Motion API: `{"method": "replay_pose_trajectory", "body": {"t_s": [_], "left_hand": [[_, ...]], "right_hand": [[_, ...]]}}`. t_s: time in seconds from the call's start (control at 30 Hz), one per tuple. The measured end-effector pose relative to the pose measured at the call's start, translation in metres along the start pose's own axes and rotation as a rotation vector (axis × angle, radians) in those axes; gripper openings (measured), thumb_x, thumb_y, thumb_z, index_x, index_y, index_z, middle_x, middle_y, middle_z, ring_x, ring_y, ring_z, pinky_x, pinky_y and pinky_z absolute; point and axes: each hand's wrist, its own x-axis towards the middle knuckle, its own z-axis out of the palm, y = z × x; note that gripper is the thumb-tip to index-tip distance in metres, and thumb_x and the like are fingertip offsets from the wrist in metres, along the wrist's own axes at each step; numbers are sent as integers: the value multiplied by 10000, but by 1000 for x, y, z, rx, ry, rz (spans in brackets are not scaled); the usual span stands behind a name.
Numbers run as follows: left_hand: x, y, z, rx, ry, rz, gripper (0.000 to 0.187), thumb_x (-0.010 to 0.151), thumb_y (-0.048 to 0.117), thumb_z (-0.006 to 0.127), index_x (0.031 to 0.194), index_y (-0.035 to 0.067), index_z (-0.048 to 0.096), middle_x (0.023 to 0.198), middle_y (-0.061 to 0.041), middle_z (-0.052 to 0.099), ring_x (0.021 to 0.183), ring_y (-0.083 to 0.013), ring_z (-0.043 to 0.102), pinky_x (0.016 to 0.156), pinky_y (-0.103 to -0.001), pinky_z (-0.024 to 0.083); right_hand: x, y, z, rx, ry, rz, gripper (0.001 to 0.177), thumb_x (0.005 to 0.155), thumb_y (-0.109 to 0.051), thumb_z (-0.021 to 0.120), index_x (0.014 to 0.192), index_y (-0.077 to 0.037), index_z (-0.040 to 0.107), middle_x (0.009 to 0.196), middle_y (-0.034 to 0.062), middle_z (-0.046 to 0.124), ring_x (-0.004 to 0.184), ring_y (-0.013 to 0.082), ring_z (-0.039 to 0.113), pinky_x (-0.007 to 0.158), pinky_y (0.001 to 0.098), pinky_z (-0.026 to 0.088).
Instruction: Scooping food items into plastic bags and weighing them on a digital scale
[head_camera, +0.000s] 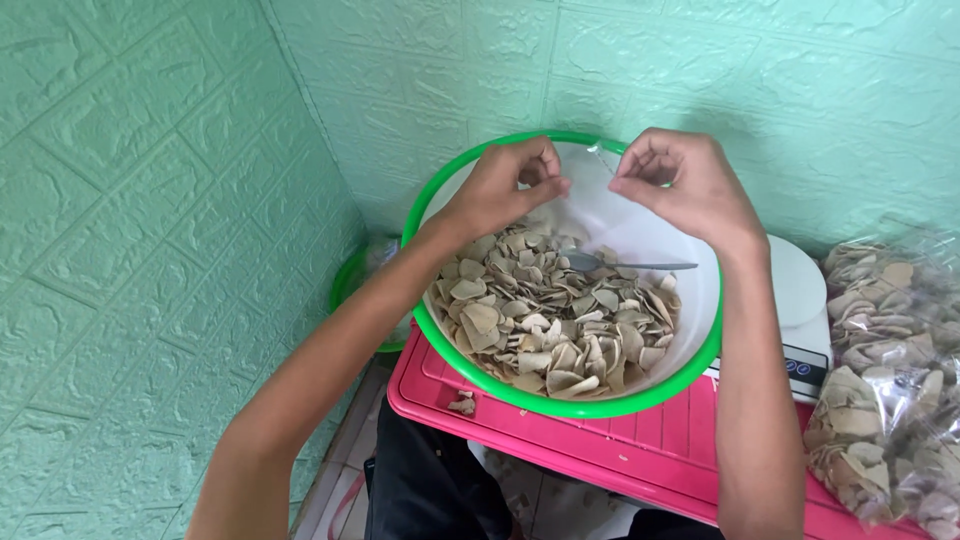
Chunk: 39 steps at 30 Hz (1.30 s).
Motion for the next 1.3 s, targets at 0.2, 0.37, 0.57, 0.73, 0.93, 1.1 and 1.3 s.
{"method": "replay_pose_trajectory", "body": {"t_s": [0.2, 0.37, 0.57, 0.73, 0.93, 1.1, 1.3], "left_hand": [[-4, 2, -5, 180, 3, 39, 124, 907, 161, 727, 917, 124, 609, 741, -80, 732, 705, -236, 723, 718, -362, 543], [-5, 3, -4, 335, 23, 79, 144, 910, 190, 713, 893, 126, 584, 713, -78, 727, 675, -257, 735, 659, -373, 552], [-8, 17, 0, 483, 34, 69, 529, 859, 336, 792, 1250, 174, 476, 1176, -150, 699, 1060, -361, 700, 929, -524, 545], [-12, 52, 4, 531, -275, 77, 1370, 709, 592, 1009, 1607, 57, 123, 1632, -350, 259, 1521, -521, 259, 1260, -667, 180], [-19, 34, 13, 401, -304, 53, 1142, 763, -22, 719, 1619, 165, -14, 1416, -364, 561, 1010, -483, 724, 1002, -629, 516], [-20, 16, 12, 78, -313, 102, 1031, 763, 88, 608, 1619, 117, 34, 1219, -342, 632, 936, -480, 695, 888, -594, 556], [-15, 25, 8, -71, -374, 36, 972, 807, 81, 477, 1619, 160, -51, 1591, -337, 171, 1424, -560, 340, 1124, -639, 404]], "right_hand": [[3, -1, 12, -34, -66, 6, 138, 835, 5, 772, 934, -57, 700, 789, 37, 679, 715, 124, 634, 667, 278, 530], [0, 3, 17, -45, -82, 60, 135, 830, -12, 745, 932, -61, 673, 759, 33, 657, 671, 121, 608, 622, 270, 503], [0, 15, 15, 15, 17, 151, 107, 929, -36, 670, 1036, -35, 659, 796, 82, 656, 639, 140, 592, 583, 285, 504], [-4, -7, 22, 324, -50, 211, 89, 985, 25, 600, 1041, 93, 613, 874, 215, 677, 704, 264, 724, 599, 386, 626], [-6, -12, 25, 371, -61, 175, 132, 1044, -51, 610, 1073, 71, 651, 934, 192, 701, 792, 239, 740, 693, 388, 642], [-5, -5, 23, 456, -115, 78, 212, 1076, -85, 549, 1171, 79, 642, 980, 212, 699, 840, 263, 741, 718, 384, 648], [-5, -11, 19, 356, -68, -38, 254, 1101, -145, 540, 1242, 19, 674, 1045, 165, 719, 896, 234, 725, 755, 325, 590]]}}
